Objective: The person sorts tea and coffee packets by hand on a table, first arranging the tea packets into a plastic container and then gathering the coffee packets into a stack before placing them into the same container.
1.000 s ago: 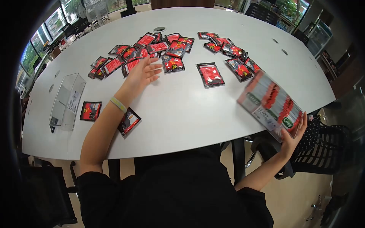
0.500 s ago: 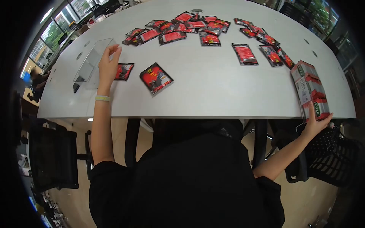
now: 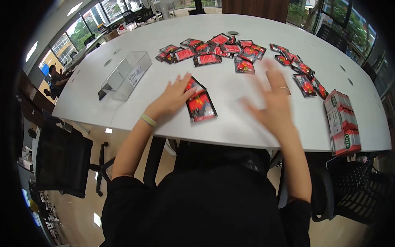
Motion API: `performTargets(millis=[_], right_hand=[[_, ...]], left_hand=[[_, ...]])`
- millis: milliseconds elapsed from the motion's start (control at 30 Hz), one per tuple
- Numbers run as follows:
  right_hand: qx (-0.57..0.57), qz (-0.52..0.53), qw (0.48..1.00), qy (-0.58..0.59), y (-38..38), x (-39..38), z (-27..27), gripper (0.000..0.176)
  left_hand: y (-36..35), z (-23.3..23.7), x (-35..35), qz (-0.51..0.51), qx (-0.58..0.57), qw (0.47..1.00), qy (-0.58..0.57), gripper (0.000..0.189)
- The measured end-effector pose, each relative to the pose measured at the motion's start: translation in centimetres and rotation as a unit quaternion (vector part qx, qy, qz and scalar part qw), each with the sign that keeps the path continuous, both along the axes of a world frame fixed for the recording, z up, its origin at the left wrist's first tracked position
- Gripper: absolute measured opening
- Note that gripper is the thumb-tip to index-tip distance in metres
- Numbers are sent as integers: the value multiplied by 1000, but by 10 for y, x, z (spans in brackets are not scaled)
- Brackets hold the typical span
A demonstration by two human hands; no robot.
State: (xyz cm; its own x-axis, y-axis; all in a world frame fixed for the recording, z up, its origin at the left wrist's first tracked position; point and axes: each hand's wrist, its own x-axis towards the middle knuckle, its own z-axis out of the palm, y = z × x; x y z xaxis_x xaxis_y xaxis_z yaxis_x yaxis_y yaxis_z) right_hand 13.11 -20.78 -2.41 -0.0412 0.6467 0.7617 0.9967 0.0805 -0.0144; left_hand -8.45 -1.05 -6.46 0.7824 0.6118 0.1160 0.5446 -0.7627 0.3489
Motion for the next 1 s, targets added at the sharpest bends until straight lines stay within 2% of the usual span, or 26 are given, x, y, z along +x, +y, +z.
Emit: performTargets(millis=[33, 67, 100, 167, 233, 300, 333, 400, 433, 500, 533, 567, 600, 633, 667, 700, 733, 800, 833, 867, 900, 933, 967, 1000], right_hand=[[-54, 52, 996, -50, 17, -16, 0, 62], [-86, 141, 986, -40, 38, -21, -8, 63], [-120, 181, 975, -40, 55, -27, -18, 61], [-151, 222, 963, -39, 76, -33, -29, 59], [-270, 253, 926, -73, 84, -37, -36, 56], [-272, 253, 925, -84, 84, -31, -36, 56], [-273, 251, 924, -96, 83, -25, -35, 57], [-273, 235, 928, -99, 80, -8, -33, 55], [-272, 220, 932, -99, 78, 0, -32, 54], [-290, 208, 931, -73, 75, 18, -26, 53], [-305, 198, 930, -50, 74, 29, -24, 52], [-239, 198, 948, -70, 74, 41, -28, 49], [-242, 195, 948, -71, 72, 49, -25, 49], [-287, 161, 944, 18, 70, 56, -19, 48], [-328, 126, 930, 106, 70, 61, -15, 46], [-306, 114, 936, 134, 70, 65, -13, 41], [-307, 116, 935, 133, 70, 70, -11, 41], [-258, 72, 958, 105, 67, 79, -9, 39], [-263, 64, 960, 69, 68, 87, -12, 42], [-252, 61, 965, 42, 68, 95, -18, 44], [-277, 37, 959, 49, 70, 100, -21, 47], [-300, 12, 952, 54, 71, 102, -22, 49], [-304, -4, 951, 59, 70, 102, -22, 56], [-302, -4, 952, 59, 70, 103, -24, 56]], left_hand=[[3, -1, 6, -25, -5, 999, -43, 65], [6, -2, 11, -48, -11, 995, -86, 62], [12, 2, 13, -48, -10, 995, -86, 62], [32, 17, 8, 74, 224, 963, -132, 64], [56, 30, -7, 232, 406, 879, -88, 64], [75, 34, -29, 358, 408, 840, -9, 66], [80, 34, -39, 357, 407, 841, -10, 66], [76, 33, -53, 365, 229, 895, 113, 64], [70, 31, -55, 363, 229, 896, 113, 64], [51, 31, -58, 301, 293, 899, 123, 54], [43, 33, -56, 296, 290, 902, 122, 54], [37, 36, -53, 271, 276, 920, 65, 48], [30, 37, -51, 246, 262, 933, 7, 41], [21, 37, -47, 247, 259, 934, 5, 41], [9, 35, -40, 178, 281, 943, -35, 37], [-2, 34, -33, 109, 301, 944, -75, 34], [-15, 34, -26, 111, 300, 944, -74, 34], [-40, 34, -10, 10, 292, 950, -107, 31], [-48, 36, -4, 12, 291, 951, -102, 31], [-56, 39, 0, -45, 258, 958, -116, 31], [-63, 40, 4, -102, 223, 961, -130, 30], [-67, 42, 6, -100, 222, 962, -125, 30], [-70, 44, 10, -137, 193, 963, -132, 30], [-70, 46, 14, -175, 165, 960, -140, 29]])
